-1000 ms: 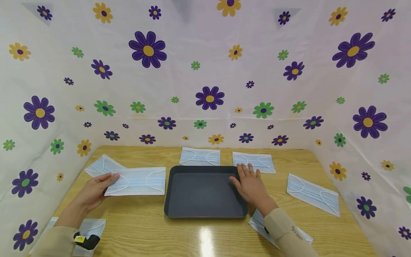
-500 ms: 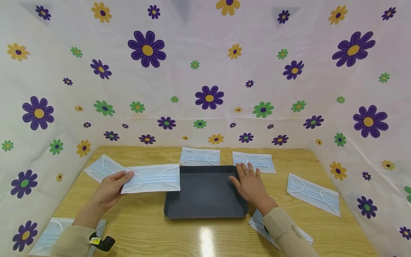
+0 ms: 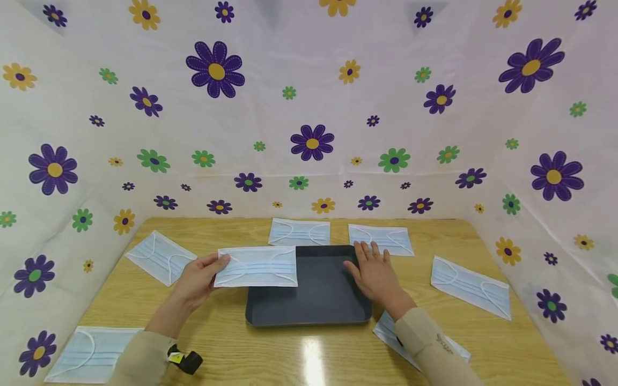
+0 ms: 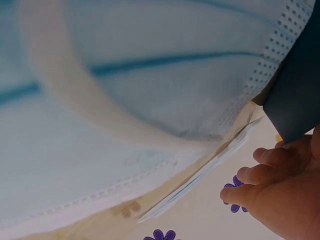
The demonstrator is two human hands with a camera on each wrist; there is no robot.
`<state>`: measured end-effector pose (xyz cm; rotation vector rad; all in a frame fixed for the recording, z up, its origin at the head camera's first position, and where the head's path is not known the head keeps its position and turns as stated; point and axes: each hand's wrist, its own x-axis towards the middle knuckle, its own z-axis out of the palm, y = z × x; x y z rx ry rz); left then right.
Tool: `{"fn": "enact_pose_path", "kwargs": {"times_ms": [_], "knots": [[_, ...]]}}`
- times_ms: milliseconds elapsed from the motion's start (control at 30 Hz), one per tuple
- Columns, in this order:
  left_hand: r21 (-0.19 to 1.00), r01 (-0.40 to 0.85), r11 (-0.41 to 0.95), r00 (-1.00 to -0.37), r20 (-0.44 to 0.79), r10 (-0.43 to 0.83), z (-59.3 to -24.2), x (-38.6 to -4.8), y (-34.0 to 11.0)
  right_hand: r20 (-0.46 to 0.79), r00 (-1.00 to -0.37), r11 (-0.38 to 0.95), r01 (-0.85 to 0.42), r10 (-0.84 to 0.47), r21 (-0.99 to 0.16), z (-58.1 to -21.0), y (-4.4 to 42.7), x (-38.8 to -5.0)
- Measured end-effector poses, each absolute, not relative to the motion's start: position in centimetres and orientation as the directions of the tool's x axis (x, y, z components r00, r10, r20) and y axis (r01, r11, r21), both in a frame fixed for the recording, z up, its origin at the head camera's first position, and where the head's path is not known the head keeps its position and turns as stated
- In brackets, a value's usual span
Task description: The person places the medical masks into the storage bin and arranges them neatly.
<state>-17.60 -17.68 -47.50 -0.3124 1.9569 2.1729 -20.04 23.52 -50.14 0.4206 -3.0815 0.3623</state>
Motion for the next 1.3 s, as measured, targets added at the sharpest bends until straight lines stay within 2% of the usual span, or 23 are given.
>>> {"fn": "enact_pose_path", "kwargs": {"times_ms": [433, 667, 967, 1300], "knots": [[0.949, -0.309, -0.066, -0.948, -0.313, -0.065, -48.0, -18.0, -13.8, 0.03, -0.964, 0.943, -0.263, -0.263, -0.206, -49.7, 23.3, -20.2], [0.958, -0.284, 0.03, -0.957, -0.281, -0.077, -48.0, -17.9, -11.5, 0.023, -0.963, 0.943, -0.266, -0.267, -0.199, -49.8, 23.3, -20.4], [0.973, -0.216, 0.079, -0.976, -0.215, -0.018, -48.2, -18.4, -8.4, -0.001, -0.967, 0.95, -0.25, -0.255, -0.189, -49.7, 23.5, -20.4], [0.968, -0.197, 0.158, -0.974, -0.212, 0.084, -48.6, -18.4, -7.3, -0.01, -0.964, 0.947, -0.261, -0.267, -0.186, -49.8, 23.5, -20.3]]}}
